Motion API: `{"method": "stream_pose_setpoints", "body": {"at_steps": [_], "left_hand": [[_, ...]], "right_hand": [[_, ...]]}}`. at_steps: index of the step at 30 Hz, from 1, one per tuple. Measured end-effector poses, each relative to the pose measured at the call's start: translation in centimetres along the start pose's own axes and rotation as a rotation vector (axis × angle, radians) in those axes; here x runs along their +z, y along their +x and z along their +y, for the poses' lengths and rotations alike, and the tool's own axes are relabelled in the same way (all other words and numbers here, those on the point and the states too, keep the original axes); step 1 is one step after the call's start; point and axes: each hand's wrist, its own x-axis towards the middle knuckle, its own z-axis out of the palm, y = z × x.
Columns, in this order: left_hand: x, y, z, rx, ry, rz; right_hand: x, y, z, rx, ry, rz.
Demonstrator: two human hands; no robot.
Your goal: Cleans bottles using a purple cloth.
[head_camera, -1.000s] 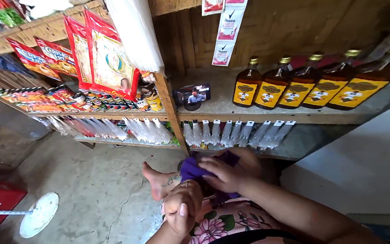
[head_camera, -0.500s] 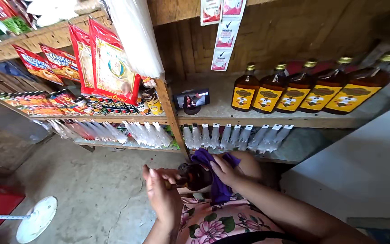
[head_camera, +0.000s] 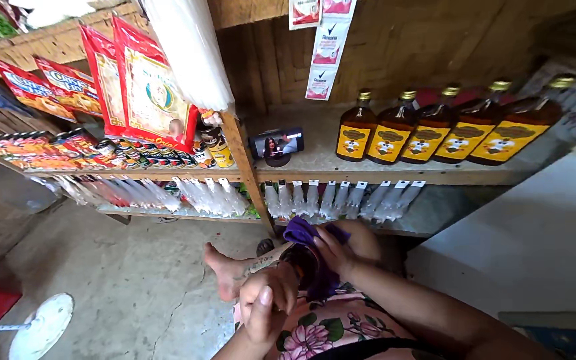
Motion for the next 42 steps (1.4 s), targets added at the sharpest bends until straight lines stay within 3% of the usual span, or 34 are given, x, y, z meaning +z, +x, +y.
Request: {"method": "stream_pose_setpoints", "body": {"at_steps": [6,11,13,20,27,32,39,42], "left_hand": [[-0.3,-0.2,-0.1,0.000,0.015,-0.018],[-0.4,-0.8,-0.1,0.019,0.042,0.020],[-0.2,-1.1,-0.2,0.030,0.054,0.032],[-0.1,-1.7,-0.4,0.063,0.082,0.052],[0.1,-1.9,-0.7,0.092,0.115,0.037],[0.1,-1.7,-0.8,0.093,0.148,0.040],[0.3,-2.0,-1.0,0.158,0.193,0.086],[0.7,-2.2,-1.2,0.206,0.294,0.081]], "right_hand": [[-1.3,1.7,-3.0,0.160,0.189,-0.224],[-0.9,1.7,-8.3,-0.268,0.037,-0.188],[-0.8,1.6,-8.9,-0.318,0.003,-0.195],[-0.7,2.3,-6.6,-0.196,0.141,-0.270],[-1.5,2.7,-4.1,0.138,0.184,-0.362],[-1.4,2.8,-1.3,0.273,0.129,-0.397],[-1.2,2.9,-2.8,0.238,0.141,-0.359],[-1.5,2.6,-5.9,0.038,0.111,-0.349]]}}
